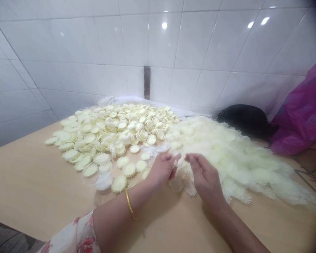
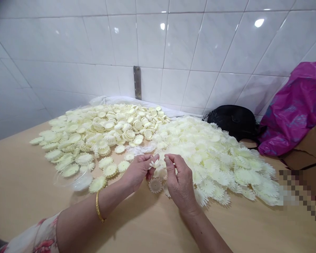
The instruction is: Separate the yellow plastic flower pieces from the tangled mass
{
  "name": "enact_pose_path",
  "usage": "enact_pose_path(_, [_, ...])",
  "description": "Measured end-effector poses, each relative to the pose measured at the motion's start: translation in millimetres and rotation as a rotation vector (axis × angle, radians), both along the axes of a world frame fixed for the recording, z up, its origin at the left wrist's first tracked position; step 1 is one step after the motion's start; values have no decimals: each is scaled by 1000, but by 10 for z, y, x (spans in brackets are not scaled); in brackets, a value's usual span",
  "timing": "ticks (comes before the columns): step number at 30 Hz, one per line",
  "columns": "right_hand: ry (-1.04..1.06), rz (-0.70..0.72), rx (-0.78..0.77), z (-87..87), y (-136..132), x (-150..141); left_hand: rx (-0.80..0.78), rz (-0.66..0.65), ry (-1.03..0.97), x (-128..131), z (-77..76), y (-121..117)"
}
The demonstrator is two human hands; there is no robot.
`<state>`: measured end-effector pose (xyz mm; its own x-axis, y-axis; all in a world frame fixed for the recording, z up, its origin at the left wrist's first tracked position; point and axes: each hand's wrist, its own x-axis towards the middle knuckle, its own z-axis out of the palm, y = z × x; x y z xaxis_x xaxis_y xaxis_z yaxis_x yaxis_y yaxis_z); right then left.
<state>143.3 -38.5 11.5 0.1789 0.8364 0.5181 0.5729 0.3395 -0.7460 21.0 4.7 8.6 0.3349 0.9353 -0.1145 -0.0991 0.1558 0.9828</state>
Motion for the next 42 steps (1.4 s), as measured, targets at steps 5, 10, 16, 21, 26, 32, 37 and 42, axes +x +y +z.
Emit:
enact_pose_path(5, [-21, 76, -1, -18, -3, -30, -17, 1, -34, 4, 3, -8])
enact_pose_path(10, [-11, 160, -33, -27, 5, -35, -8, -7, -34, -15, -55, 8])
enact_pose_path(16, [71, 217, -137, 48, -16, -41, 2, -59, -27, -44, -68, 11])
enact_pose_path(21, [168, 196, -176, 80, -13, -13, 15, -131, -79, -33, -55, -8])
enact_pose_path(26, [148, 41, -160, 16, 24, 40, -9, -182, -175, -22, -2, -14])
enact_pose_path(32, [182, -27, -121, -18, 30, 31, -134, -113, -275, -1, 90, -20])
enact_pose_path(37, [149, 65, -146, 39, 15, 16, -26, 43, -138, -6, 58, -3])
enact_pose_path(42, [129, 134, -156, 35, 14, -9, 56, 75, -148, 10, 17, -14])
